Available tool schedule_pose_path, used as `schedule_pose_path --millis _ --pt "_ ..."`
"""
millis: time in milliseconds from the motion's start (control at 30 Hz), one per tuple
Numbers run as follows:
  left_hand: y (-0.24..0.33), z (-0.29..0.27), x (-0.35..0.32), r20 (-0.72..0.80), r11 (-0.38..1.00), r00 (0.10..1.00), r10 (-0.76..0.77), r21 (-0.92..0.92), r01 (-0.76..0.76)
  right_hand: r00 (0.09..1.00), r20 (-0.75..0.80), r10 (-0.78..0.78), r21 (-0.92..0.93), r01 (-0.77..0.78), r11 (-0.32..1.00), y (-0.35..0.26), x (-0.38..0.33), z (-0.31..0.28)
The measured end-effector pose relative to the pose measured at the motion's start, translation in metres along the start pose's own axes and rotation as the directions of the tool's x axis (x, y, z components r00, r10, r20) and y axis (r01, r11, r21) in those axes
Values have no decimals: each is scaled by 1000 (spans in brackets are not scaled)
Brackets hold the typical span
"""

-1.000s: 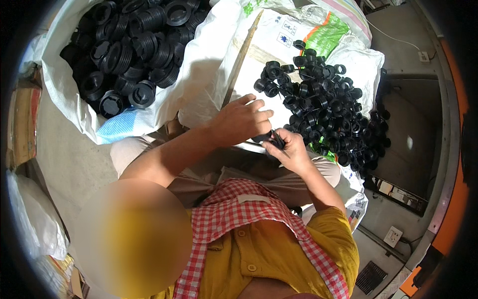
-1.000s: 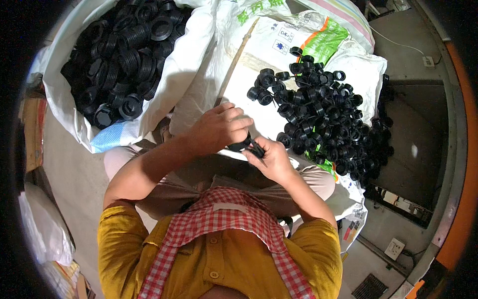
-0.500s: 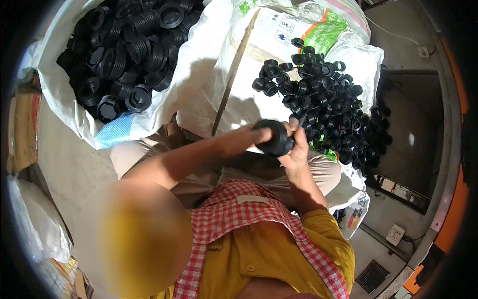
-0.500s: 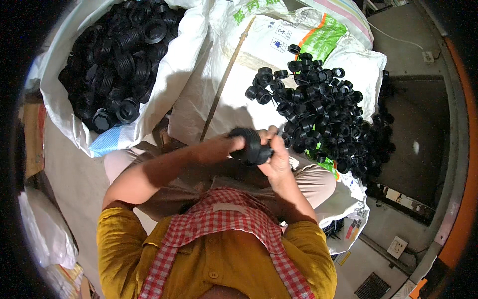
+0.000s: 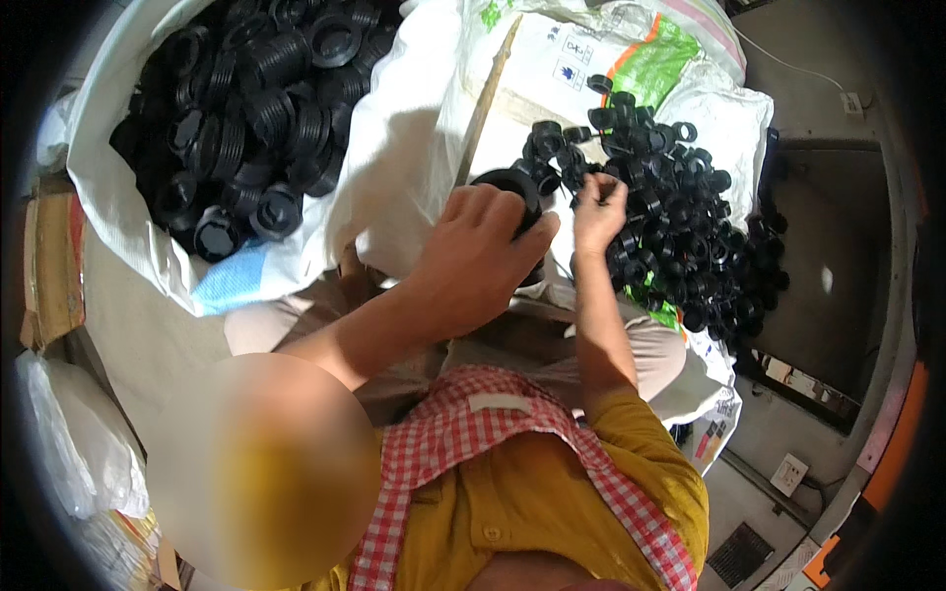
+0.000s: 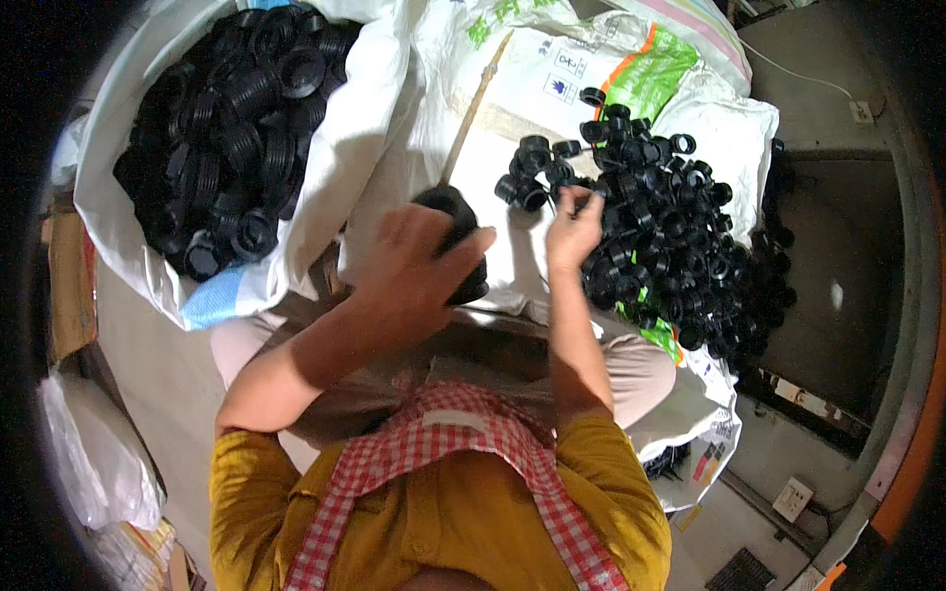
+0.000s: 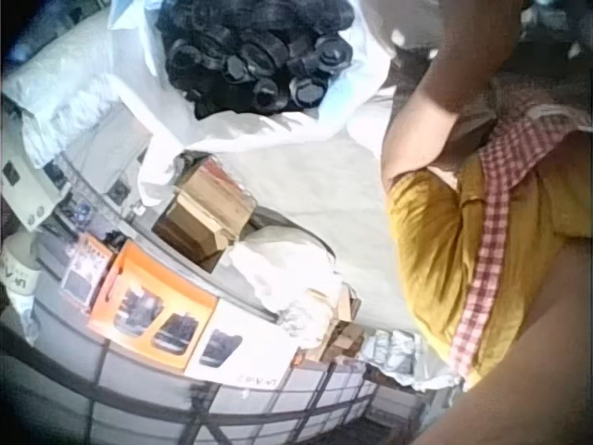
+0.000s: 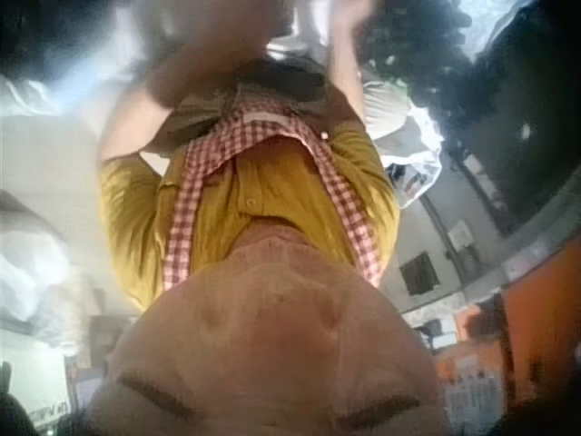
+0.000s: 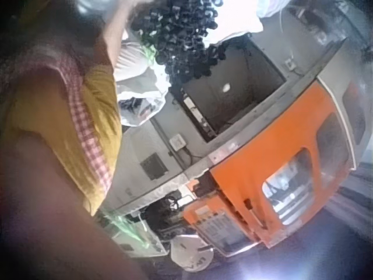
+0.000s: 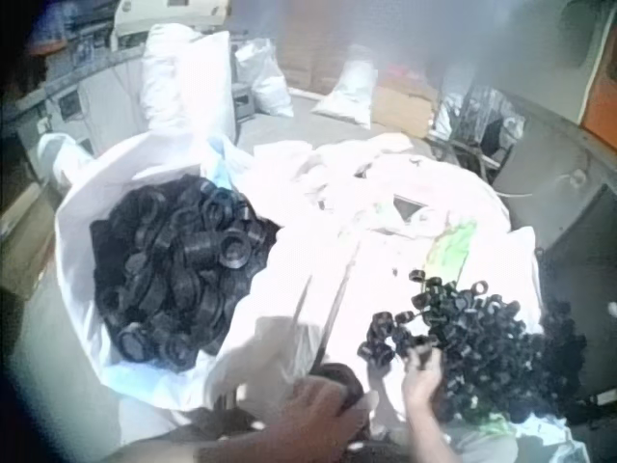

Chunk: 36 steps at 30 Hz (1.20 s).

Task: The person sits on the floor and repeatedly picks up black plastic caps and small black plastic pieces, then presses them together to form assembled units. The assembled units are placed into a white sack to the left.

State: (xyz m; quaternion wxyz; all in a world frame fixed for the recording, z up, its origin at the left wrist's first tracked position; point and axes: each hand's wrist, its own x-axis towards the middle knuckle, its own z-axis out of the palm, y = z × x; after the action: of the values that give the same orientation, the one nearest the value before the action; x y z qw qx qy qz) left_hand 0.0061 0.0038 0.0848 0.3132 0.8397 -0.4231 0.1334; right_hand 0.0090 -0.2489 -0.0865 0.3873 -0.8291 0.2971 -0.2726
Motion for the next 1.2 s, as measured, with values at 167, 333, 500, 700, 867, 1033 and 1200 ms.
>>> schedule_pose_path --millis 167,333,500,700,867,1033,1200 --pt "-77 -75 15 -545 876 832 -100 348 333 991 111 74 -554 0 833 19 62 0" --pt "-113 -88 -6 -459 586 770 -443 502 636 905 169 391 -849 -68 524 54 102 6" --pt "-114 -102 -5 -541 489 661 -520 445 750 897 140 420 -772 -167 613 95 106 -27" --pt "-87 -70 14 -618 825 786 25 456 333 780 225 584 414 -620 667 76 56 -79" --pt "-28 15 10 -77 845 951 -300 -483 228 570 670 476 540 -814 215 -2 -8 -97" --pt "-23 46 -7 799 -76 575 -176 -593 801 241 963 122 260 -949 -177 -65 -79 -97" --pt "-23 51 -28 793 -30 571 -211 -589 807 858 419 298 407 -471 783 -61 -90 -93"
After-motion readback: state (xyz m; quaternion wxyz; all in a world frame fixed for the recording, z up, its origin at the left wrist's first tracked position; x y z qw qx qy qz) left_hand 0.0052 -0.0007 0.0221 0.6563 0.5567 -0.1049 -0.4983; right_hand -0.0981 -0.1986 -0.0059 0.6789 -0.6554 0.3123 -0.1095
